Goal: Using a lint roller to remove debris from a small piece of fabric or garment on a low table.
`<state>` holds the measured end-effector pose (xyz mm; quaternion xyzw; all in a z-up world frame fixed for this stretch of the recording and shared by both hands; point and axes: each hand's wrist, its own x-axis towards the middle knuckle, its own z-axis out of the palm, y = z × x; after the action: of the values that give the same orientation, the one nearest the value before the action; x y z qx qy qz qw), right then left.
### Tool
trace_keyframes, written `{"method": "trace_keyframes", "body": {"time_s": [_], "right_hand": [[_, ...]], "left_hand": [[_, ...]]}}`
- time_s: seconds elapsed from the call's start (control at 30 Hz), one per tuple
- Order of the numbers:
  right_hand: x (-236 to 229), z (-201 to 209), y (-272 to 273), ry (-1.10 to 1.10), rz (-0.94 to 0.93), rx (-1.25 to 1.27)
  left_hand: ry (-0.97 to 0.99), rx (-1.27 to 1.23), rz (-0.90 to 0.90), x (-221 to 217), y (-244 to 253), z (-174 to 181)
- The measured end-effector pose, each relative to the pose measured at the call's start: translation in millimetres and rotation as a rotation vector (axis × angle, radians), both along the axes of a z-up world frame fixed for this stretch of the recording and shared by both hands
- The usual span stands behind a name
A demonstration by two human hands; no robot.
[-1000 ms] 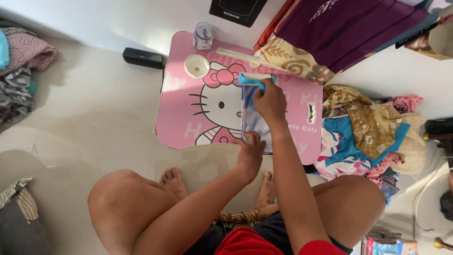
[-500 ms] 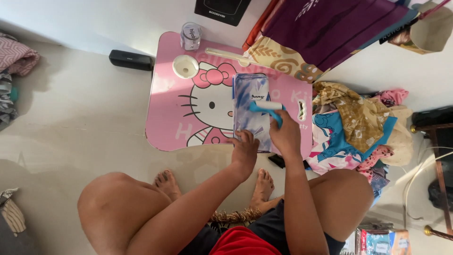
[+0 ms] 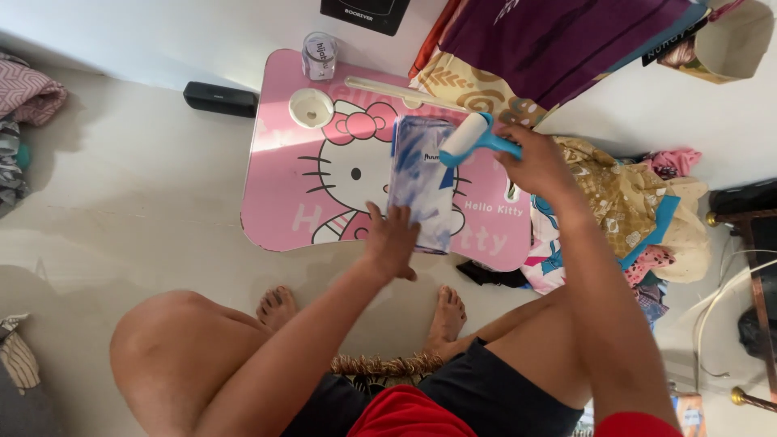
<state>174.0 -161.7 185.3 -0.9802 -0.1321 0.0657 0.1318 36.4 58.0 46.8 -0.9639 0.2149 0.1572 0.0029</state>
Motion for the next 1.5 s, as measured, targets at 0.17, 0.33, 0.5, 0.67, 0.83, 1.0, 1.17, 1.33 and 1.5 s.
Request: {"method": "trace_keyframes", "body": {"time_s": [0.17,0.33,0.5,0.67,0.83,1.0,1.17,1.33,1.5], "right_hand": [[-28,34,-20,0.096,0.043,0.111],[-22,8,-16,0.127,0.107,0.150],[-10,-10,30,0.114,0.239,0.144],[6,-44,70,0.126,0.278,0.035],[10,-42,101,0.118,0.352,0.160],[21,-34,74,0.013,0.365,0.223],[18,0,35,-0.277,0.272,0.466],[-3,16,17,-0.403,0.266,0.485],[-15,30,6,-0.300,0.158,0.594]], "left_hand": [[-0.088,0.020,0.115,19,51,24],[-0.203,-0.115,0.091,2,19,9],[-0.278,-0.117,0.051,-26,-25,-7],[-0.229,-0.022,0.039,-31,-32,-8],[-0.271,-0.066,0.060,-31,-34,-19],[-0.281,-0.200,0.122,-11,-36,-19],[-0.374,-0.384,0.356,55,-59,-16],[-0.564,-0.454,0.571,112,-94,-35],[-0.840,-0.391,0.693,134,-90,-67]]}}
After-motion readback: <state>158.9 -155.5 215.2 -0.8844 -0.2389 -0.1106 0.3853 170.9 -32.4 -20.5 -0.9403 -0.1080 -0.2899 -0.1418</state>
